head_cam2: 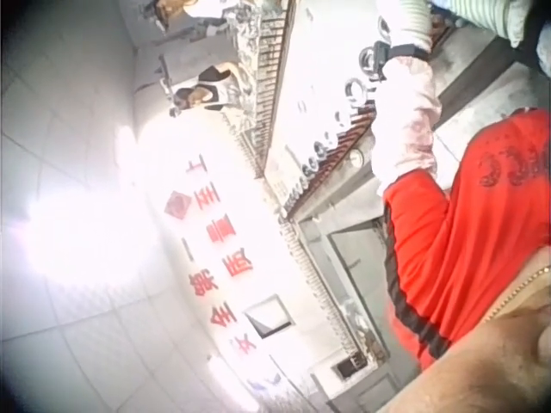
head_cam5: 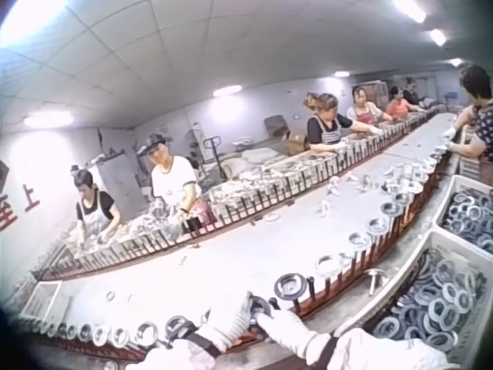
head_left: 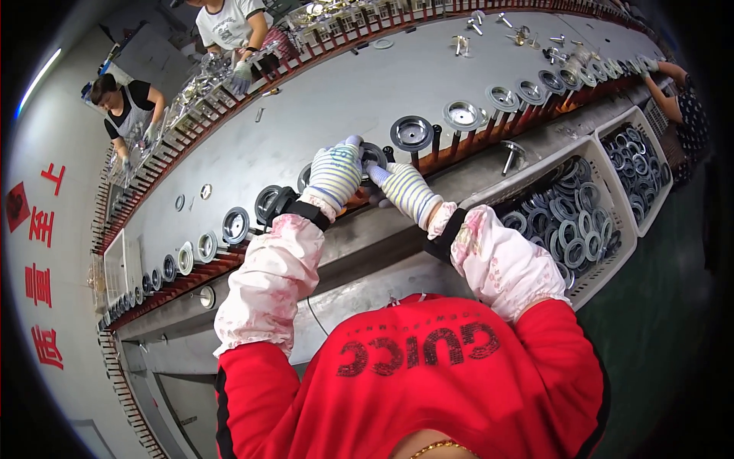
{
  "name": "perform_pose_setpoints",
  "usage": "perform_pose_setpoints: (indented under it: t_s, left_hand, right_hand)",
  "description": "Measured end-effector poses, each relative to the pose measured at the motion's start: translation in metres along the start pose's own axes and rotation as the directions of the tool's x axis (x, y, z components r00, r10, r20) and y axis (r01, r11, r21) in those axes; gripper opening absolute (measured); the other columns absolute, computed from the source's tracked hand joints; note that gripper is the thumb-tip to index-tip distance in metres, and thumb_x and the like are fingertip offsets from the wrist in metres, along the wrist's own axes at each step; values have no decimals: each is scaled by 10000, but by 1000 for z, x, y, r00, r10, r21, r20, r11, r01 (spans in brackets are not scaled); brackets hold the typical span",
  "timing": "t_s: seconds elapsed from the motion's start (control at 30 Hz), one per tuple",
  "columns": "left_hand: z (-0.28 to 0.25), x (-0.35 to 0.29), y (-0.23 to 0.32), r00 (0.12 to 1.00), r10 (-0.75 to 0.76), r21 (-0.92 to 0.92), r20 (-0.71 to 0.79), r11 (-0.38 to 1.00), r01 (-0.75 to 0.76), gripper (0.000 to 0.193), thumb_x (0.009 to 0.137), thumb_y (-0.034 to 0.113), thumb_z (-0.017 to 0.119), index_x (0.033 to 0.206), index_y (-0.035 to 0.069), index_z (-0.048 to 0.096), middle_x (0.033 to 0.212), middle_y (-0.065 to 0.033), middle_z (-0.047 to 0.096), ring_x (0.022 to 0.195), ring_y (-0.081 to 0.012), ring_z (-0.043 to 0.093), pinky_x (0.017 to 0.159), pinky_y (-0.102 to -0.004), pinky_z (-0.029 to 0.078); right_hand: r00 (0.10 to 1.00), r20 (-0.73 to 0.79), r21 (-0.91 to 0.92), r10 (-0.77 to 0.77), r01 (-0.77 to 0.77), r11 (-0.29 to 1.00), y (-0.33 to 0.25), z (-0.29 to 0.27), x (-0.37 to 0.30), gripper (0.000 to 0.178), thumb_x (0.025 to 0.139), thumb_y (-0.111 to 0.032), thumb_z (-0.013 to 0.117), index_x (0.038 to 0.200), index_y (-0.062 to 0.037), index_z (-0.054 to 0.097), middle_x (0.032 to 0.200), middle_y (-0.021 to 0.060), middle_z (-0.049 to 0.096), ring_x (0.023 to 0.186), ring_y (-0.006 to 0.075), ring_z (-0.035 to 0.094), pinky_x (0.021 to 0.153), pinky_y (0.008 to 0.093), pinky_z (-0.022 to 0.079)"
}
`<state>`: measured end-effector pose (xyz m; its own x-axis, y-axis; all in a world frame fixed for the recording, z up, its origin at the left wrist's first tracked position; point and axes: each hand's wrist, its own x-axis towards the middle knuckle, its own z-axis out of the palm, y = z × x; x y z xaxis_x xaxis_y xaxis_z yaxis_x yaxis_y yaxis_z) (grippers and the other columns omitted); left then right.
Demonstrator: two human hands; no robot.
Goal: The recorder is assembling circular metal components and placing them onto an automated conveyor belt line.
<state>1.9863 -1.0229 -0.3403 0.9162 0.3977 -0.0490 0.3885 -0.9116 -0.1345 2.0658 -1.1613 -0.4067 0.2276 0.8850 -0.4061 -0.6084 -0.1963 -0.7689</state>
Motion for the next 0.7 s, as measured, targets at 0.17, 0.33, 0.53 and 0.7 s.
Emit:
perform_pose_setpoints:
  t_s: [0.17, 0.33, 0.53, 0.7]
  left_hand:
    - [-5, 21, -2, 989, -142, -60, 36, 988, 144, 234, 1004, 226, 542, 1158, 75, 632, 935, -232, 717, 898, -413, 693, 788, -491, 553]
    - [13, 23, 3, 978, -177, 22, 114, 984, 176, 234, 1014, 232, 526, 1172, 84, 615, 895, -230, 717, 831, -423, 699, 746, -494, 556]
    - [44, 0, 19, 987, -151, 110, 54, 983, 145, 266, 893, 143, 598, 1141, 48, 578, 1075, -205, 711, 1036, -372, 689, 919, -468, 502]
    - [39, 20, 5, 984, -172, 49, -48, 983, 175, 214, 975, 161, 555, 1160, 66, 606, 860, -212, 714, 862, -403, 697, 762, -496, 546]
  right_hand:
    - [997, 64, 42, 31, -34, 999, -6, -11, 18, 453, 997, -525, 572, 1142, -107, 670, 900, 37, 744, 696, 132, 683, 607, 276, 532]
    - [992, 79, 11, 100, -102, 995, 3, -18, 35, 462, 996, -545, 554, 1093, -115, 693, 886, 25, 743, 705, 133, 688, 599, 282, 525]
    - [991, 113, -281, 71, -37, 959, 37, -39, 50, 498, 997, -542, 542, 1041, -75, 709, 837, 55, 736, 701, 175, 696, 612, 317, 553]
    - [988, 129, -97, 80, -68, 993, 21, -35, 56, 474, 1001, -526, 539, 1084, -81, 680, 851, 72, 741, 685, 182, 695, 594, 321, 552]
